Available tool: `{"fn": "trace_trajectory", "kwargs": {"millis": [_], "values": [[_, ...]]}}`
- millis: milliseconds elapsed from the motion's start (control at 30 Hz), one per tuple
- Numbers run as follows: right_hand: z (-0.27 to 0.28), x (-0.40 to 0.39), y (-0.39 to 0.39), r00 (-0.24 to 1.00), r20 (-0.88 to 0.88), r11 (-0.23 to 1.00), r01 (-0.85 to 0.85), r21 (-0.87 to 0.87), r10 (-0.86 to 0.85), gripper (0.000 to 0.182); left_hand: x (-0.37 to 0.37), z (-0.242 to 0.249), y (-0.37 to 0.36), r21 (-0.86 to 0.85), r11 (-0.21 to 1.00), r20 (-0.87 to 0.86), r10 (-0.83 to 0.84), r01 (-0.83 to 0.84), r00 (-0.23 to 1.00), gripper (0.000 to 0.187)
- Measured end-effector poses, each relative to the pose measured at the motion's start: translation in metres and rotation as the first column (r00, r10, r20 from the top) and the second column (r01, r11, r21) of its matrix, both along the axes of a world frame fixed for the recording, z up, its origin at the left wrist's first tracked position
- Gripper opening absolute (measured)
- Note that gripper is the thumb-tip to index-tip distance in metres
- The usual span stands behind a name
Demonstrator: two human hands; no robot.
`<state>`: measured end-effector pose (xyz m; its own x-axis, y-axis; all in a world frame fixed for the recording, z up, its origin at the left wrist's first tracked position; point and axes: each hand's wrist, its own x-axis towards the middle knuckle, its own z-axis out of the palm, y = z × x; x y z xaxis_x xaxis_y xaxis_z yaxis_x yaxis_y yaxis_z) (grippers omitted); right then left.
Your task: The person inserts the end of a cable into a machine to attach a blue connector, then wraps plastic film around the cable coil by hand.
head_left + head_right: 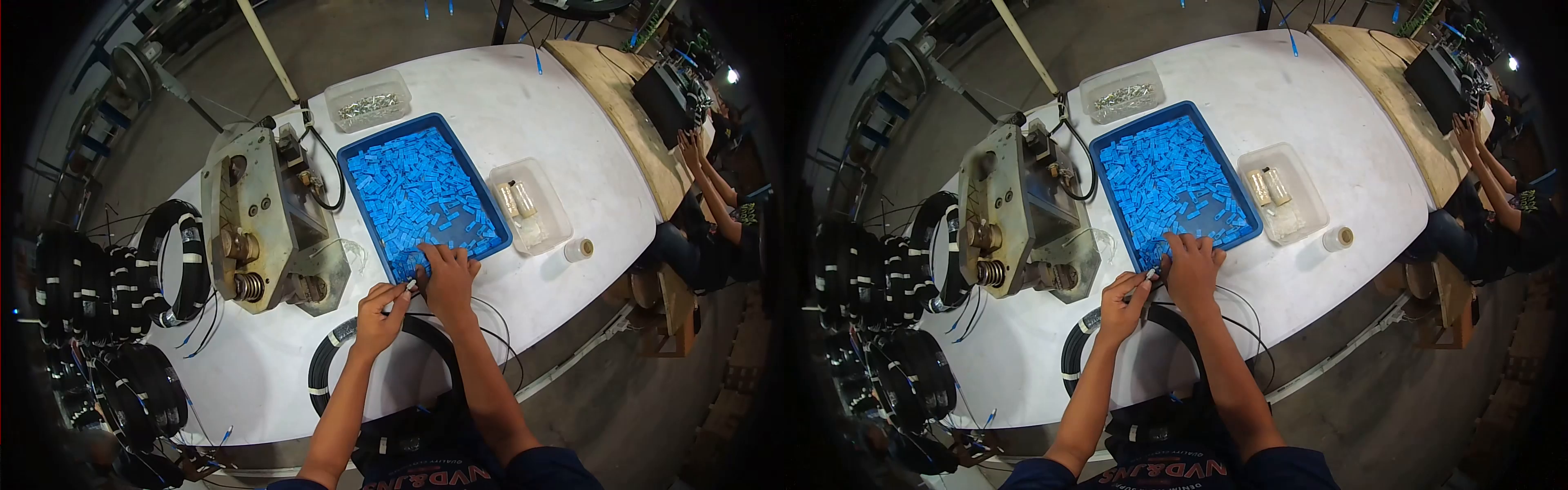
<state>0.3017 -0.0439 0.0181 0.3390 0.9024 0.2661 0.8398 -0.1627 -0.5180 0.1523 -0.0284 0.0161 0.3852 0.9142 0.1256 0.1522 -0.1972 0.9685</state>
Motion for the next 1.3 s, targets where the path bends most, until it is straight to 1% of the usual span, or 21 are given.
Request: {"fn": "trace_trajectory", "kwargs": {"millis": [33, 67, 100, 200, 267, 300, 367, 400, 467, 567, 633, 700, 767, 800, 867, 967, 1033, 1100, 1200, 1300], "values": [[-0.003, -0.001, 0.000, 0.998, 0.049, 0.999, 0.033, -0.007, -0.033, 0.032, 0.000, 0.001, -0.001, 0.005, 1.000, -0.001, -0.001, 0.001, 1.000, 0.017], [-0.006, -0.003, 0.000, 0.993, 0.098, 0.998, 0.068, -0.013, -0.066, 0.037, -0.001, 0.001, -0.001, -0.029, 1.000, 0.008, 0.003, -0.003, 1.000, 0.017], [-0.008, -0.003, 0.000, 0.993, 0.097, 0.998, 0.069, -0.009, -0.068, 0.037, -0.001, 0.002, -0.001, -0.064, 0.998, 0.017, 0.008, -0.007, 1.000, 0.017], [-0.011, 0.001, -0.002, 0.993, 0.106, 0.999, 0.047, -0.021, -0.044, 0.041, -0.001, 0.003, -0.002, -0.078, 0.997, 0.048, 0.009, -0.006, 0.999, 0.018], [-0.011, 0.006, -0.002, 1.000, -0.012, 0.999, -0.001, -0.041, 0.000, 0.043, -0.001, 0.003, -0.002, -0.064, 0.998, 0.033, 0.002, 0.000, 0.999, 0.018], [-0.012, 0.007, -0.003, 1.000, -0.011, 0.999, 0.003, -0.042, -0.003, 0.043, -0.001, 0.003, -0.001, -0.048, 0.999, 0.018, -0.002, 0.003, 1.000, 0.018], [-0.012, 0.010, -0.004, 0.992, -0.123, 0.999, -0.034, -0.031, 0.030, 0.045, -0.002, 0.002, -0.001, -0.046, 0.999, 0.026, -0.005, 0.006, 1.000, 0.018], [-0.011, 0.010, -0.003, 0.992, -0.122, 0.999, -0.033, -0.033, 0.029, 0.045, -0.001, 0.001, -0.001, -0.043, 0.999, 0.034, -0.004, 0.006, 0.999, 0.019], [-0.009, 0.009, -0.002, 0.980, -0.200, 1.000, -0.006, -0.017, 0.002, 0.047, -0.001, 0.001, -0.001, -0.056, 0.998, 0.032, -0.007, 0.009, 0.999, 0.019], [-0.014, 0.007, -0.003, 0.983, -0.182, 1.000, 0.008, 0.027, -0.003, 0.047, -0.003, 0.002, -0.001, -0.088, 0.996, 0.029, -0.015, 0.017, 0.999, 0.019], [-0.013, 0.006, -0.002, 0.982, -0.190, 1.000, 0.015, 0.011, -0.013, 0.046, -0.003, 0.001, -0.001, -0.111, 0.994, 0.032, -0.021, 0.025, 0.999, 0.020], [-0.011, 0.005, -0.002, 0.980, -0.196, 1.000, 0.027, -0.005, -0.027, 0.046, -0.003, -0.001, -0.001, -0.055, 0.998, 0.019, -0.011, 0.012, 1.000, 0.019], [-0.010, 0.004, -0.001, 0.982, -0.184, 0.999, 0.049, 0.000, -0.048, 0.039, -0.003, -0.002, 0.000, -0.047, 0.999, 0.022, -0.009, 0.010, 1.000, 0.019], [-0.011, 0.005, -0.001, 0.982, -0.185, 0.999, 0.051, 0.000, -0.050, 0.039, -0.003, -0.002, -0.001, -0.039, 0.999, 0.025, -0.005, 0.006, 1.000, 0.018], [-0.015, 0.005, -0.001, 0.976, -0.219, 1.000, -0.003, 0.019, 0.007, 0.031, -0.002, -0.001, -0.001, -0.037, 0.999, 0.020, -0.008, 0.009, 1.000, 0.018], [-0.010, 0.004, 0.000, 0.974, -0.225, 0.999, 0.005, 0.039, 0.004, 0.025, -0.002, -0.001, -0.001, -0.029, 1.000, 0.008, -0.010, 0.011, 1.000, 0.018], [-0.009, 0.004, -0.001, 0.976, -0.217, 1.000, 0.003, 0.030, 0.004, 0.026, -0.003, 0.000, -0.002, -0.023, 1.000, 0.002, -0.012, 0.012, 1.000, 0.018], [-0.008, 0.004, -0.001, 0.978, -0.208, 1.000, 0.004, 0.022, 0.001, 0.027, -0.004, 0.003, -0.002, -0.114, 0.993, -0.032, -0.033, 0.029, 0.999, 0.020], [-0.009, 0.002, -0.001, 0.981, -0.193, 1.000, 0.018, 0.006, -0.017, 0.029, -0.004, 0.004, -0.001, -0.114, 0.993, -0.035, -0.035, 0.031, 0.999, 0.021], [-0.011, 0.001, -0.002, 0.970, -0.240, 0.998, 0.038, 0.048, -0.026, 0.031, -0.003, 0.003, -0.001, -0.110, 0.994, -0.031, -0.029, 0.025, 0.999, 0.021]]}}
